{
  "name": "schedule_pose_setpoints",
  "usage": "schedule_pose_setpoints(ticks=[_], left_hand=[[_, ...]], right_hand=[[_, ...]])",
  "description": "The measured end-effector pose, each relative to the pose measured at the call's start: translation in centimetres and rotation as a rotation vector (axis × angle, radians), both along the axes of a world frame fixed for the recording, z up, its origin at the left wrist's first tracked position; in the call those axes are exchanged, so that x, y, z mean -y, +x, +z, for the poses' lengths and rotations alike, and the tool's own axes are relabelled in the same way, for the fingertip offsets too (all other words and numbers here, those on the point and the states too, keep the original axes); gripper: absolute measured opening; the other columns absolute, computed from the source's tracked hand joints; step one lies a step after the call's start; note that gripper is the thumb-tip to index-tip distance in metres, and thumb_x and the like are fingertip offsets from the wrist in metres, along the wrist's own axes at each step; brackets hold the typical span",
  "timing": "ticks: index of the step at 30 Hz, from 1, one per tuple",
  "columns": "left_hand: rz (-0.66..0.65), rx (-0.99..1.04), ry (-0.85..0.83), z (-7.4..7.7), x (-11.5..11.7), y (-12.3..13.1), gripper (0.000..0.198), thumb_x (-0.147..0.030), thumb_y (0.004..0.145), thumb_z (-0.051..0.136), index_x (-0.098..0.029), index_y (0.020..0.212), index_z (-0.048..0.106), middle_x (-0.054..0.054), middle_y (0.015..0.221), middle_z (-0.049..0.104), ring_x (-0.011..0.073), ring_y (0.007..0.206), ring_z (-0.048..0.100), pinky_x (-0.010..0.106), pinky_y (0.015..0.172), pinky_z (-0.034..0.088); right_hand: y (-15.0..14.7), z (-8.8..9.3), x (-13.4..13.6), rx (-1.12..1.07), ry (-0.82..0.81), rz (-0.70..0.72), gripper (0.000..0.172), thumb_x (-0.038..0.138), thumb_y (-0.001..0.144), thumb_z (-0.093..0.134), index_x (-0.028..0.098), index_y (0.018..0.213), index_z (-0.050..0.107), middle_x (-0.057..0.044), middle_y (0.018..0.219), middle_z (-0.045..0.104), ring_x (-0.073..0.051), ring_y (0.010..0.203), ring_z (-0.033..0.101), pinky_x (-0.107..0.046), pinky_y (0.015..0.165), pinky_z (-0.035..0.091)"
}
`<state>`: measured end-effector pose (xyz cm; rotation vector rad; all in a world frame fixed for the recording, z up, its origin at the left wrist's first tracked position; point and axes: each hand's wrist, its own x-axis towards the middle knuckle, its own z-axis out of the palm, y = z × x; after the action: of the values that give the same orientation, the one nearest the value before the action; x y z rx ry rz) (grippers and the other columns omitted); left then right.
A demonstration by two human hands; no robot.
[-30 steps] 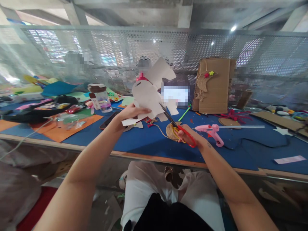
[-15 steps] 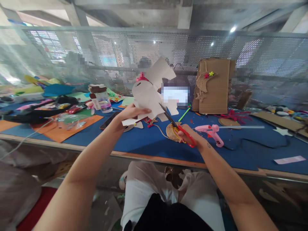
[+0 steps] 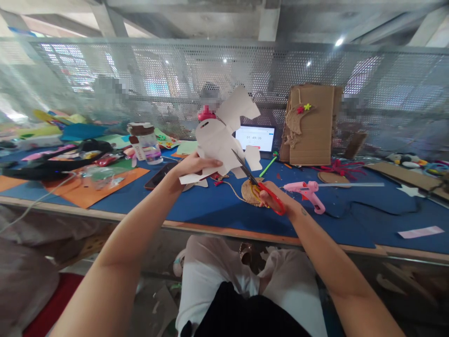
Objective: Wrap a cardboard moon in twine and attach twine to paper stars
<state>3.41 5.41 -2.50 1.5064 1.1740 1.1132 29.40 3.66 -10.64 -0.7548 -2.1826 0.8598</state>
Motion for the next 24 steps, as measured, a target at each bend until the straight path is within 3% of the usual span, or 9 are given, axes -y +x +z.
schedule_pose_setpoints(ticks=[7,15,20,24], left_hand=[[0.003,0.066,0.04,-0.9,-0.7,0.0,0.032,-0.025,0.049,0.082,-0.012,0.074,0.067,0.006,0.063,0.066,0.0141,0.048,0.057,0.022,0.041,0.047],[0.025,0.191,0.045,-2.7,-0.9,1.2,0.037,-0.027,0.05,0.08,-0.012,0.081,0.066,0.005,0.067,0.067,0.0146,0.055,0.061,0.023,0.051,0.051],[0.005,0.246,0.051,-3.1,-0.1,2.5,0.023,-0.028,0.054,0.072,-0.012,0.067,0.063,0.004,0.056,0.063,0.0132,0.047,0.058,0.023,0.048,0.048],[0.008,0.309,0.095,-4.2,-0.4,3.6,0.022,-0.032,0.055,0.072,-0.012,0.06,0.062,0.004,0.05,0.06,0.0123,0.044,0.057,0.02,0.043,0.044]], right_hand=[[-0.1,-0.6,-0.6,-0.034,-0.072,-0.001,0.066,0.086,0.072,0.038,0.02,0.072,0.042,0.005,0.056,0.041,-0.009,0.042,0.043,-0.026,0.044,0.049],[-0.3,-0.8,-0.3,-0.128,-0.047,0.056,0.063,0.082,0.078,0.037,0.021,0.063,0.038,0.004,0.052,0.039,-0.009,0.043,0.044,-0.026,0.045,0.049],[-0.6,-1.0,-0.4,-0.158,-0.047,0.079,0.066,0.084,0.078,0.033,0.021,0.059,0.039,0.004,0.046,0.037,-0.01,0.041,0.045,-0.026,0.043,0.048],[-0.9,-1.3,-0.6,-0.173,-0.048,0.092,0.069,0.085,0.078,0.03,0.021,0.053,0.038,0.003,0.043,0.036,-0.011,0.04,0.045,-0.027,0.043,0.049]])
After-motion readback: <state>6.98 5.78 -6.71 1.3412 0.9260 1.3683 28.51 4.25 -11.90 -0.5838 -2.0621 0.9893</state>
